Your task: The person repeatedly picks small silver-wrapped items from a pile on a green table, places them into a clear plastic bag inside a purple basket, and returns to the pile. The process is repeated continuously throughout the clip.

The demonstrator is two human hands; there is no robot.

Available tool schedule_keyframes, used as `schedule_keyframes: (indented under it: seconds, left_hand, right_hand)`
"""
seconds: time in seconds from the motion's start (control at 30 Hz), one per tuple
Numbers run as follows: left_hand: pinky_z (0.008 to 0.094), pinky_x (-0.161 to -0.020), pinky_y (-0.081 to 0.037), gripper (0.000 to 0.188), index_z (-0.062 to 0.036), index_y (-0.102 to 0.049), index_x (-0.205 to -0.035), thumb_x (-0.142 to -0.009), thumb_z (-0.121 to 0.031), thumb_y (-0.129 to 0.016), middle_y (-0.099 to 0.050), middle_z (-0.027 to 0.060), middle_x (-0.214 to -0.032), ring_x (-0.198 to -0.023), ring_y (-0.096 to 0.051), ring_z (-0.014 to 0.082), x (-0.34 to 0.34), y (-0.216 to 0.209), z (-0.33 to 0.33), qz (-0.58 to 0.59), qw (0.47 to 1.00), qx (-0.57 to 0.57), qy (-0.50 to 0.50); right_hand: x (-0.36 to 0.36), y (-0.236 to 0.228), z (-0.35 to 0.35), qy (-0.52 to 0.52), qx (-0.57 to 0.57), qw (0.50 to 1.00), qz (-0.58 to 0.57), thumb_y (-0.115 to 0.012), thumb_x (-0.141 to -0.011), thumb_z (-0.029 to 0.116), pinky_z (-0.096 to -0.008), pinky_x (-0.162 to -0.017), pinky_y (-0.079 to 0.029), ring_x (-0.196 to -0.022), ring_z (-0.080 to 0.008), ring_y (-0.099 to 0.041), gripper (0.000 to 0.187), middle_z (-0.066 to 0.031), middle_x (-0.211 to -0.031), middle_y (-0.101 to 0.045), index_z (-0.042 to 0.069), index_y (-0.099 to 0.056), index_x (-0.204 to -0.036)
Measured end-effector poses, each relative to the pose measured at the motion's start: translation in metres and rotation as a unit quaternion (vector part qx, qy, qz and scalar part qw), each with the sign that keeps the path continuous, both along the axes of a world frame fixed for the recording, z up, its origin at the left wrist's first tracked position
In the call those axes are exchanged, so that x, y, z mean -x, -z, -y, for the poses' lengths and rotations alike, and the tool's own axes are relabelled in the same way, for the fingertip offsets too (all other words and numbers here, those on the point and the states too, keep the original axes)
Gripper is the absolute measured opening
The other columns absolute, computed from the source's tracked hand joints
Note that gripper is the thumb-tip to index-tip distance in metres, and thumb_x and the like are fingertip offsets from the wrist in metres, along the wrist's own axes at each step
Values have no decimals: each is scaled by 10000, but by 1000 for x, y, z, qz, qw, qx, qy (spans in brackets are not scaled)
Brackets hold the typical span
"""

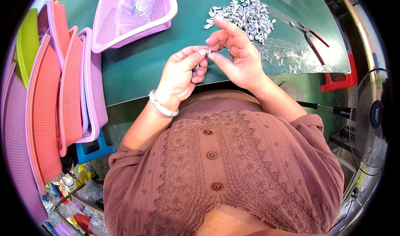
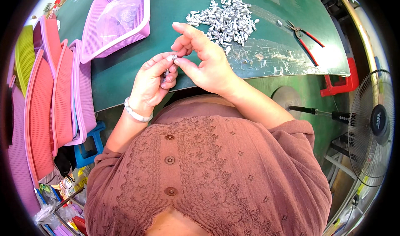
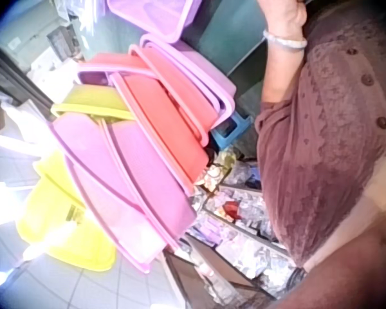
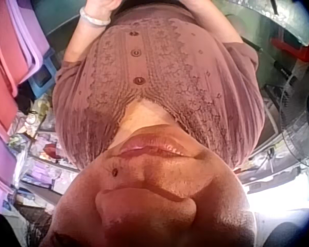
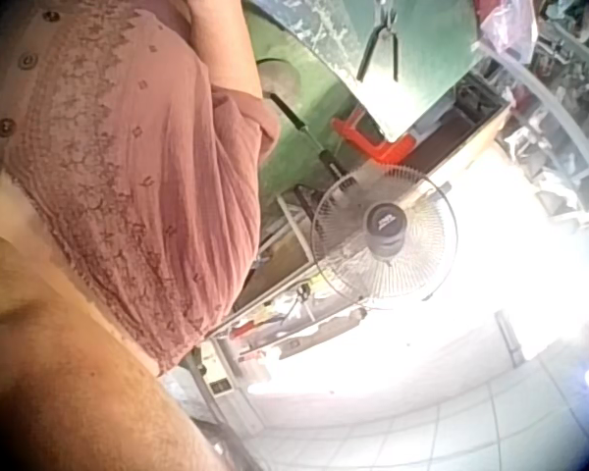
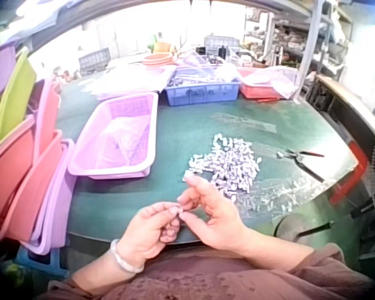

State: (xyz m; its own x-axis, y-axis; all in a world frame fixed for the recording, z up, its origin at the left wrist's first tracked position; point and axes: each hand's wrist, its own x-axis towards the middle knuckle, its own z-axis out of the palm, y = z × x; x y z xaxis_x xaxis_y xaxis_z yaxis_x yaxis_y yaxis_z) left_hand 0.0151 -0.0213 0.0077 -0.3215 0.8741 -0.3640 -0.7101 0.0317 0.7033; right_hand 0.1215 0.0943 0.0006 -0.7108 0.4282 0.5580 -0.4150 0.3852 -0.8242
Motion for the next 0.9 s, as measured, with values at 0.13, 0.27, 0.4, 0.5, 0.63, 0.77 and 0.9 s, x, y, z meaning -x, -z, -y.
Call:
schedule_keyframes:
  seconds: [0.13,0.27,0.4,0.5,0.63,0.77,0.9]
  left_hand:
    - [136,-410,-296,130,-3,-558,-945,-855,-87,-516,-503,10,-683,-534,-418,44,0,1,0,7,1000,-1,-2]
    - [159,-425,-328,137,5,-549,-941,-855,-85,-492,-514,38,-729,-562,-438,71,2,2,0,9,1000,-22,6]
    - [202,-449,-374,163,7,-538,-922,-853,-121,-463,-533,80,-784,-599,-478,126,7,4,2,55,998,-38,-13]
    - [219,-466,-396,178,4,-530,-915,-851,-145,-455,-544,99,-807,-621,-498,154,12,9,2,99,993,-70,-8]
    - [216,-485,-408,170,1,-525,-918,-839,-136,-461,-545,100,-809,-639,-504,159,13,12,0,99,993,-63,-7]
    - [212,-492,-408,168,-1,-525,-921,-841,-135,-463,-538,85,-794,-645,-496,152,13,11,2,33,999,-13,-27]
    - [204,-489,-399,165,-3,-528,-930,-858,-140,-471,-532,71,-784,-648,-492,142,14,9,3,49,998,-21,-38]
  right_hand:
    - [0,0,0,-1,-6,1000,-5,-584,-711,-94,-244,-714,-460,-760,-119,-532,597,-67,-899,-547,52,-390,-1256]
    - [-2,-3,-10,45,-55,997,-9,-555,-715,-101,-251,-717,-465,-784,-130,-554,548,-76,-896,-572,49,-425,-1226]
    - [-8,-5,-31,187,-214,955,82,-554,-704,-49,-320,-697,-451,-784,-226,-561,447,-72,-843,-601,45,-488,-1136]
    - [-13,-5,-34,187,-280,913,229,-577,-718,-2,-302,-731,-427,-863,-193,-522,442,-45,-876,-608,69,-496,-1147]
    - [-6,6,-30,174,-325,908,199,-610,-686,44,-393,-822,-342,-893,-243,-495,420,-37,-797,-603,87,-519,-1094]
    - [-5,4,-25,116,-349,907,206,-600,-705,57,-398,-854,-325,-931,-252,-494,432,-26,-844,-601,102,-504,-1123]
    - [-1,5,-22,148,-355,900,205,-628,-700,106,-398,-851,-321,-923,-247,-495,442,-38,-847,-595,97,-504,-1123]
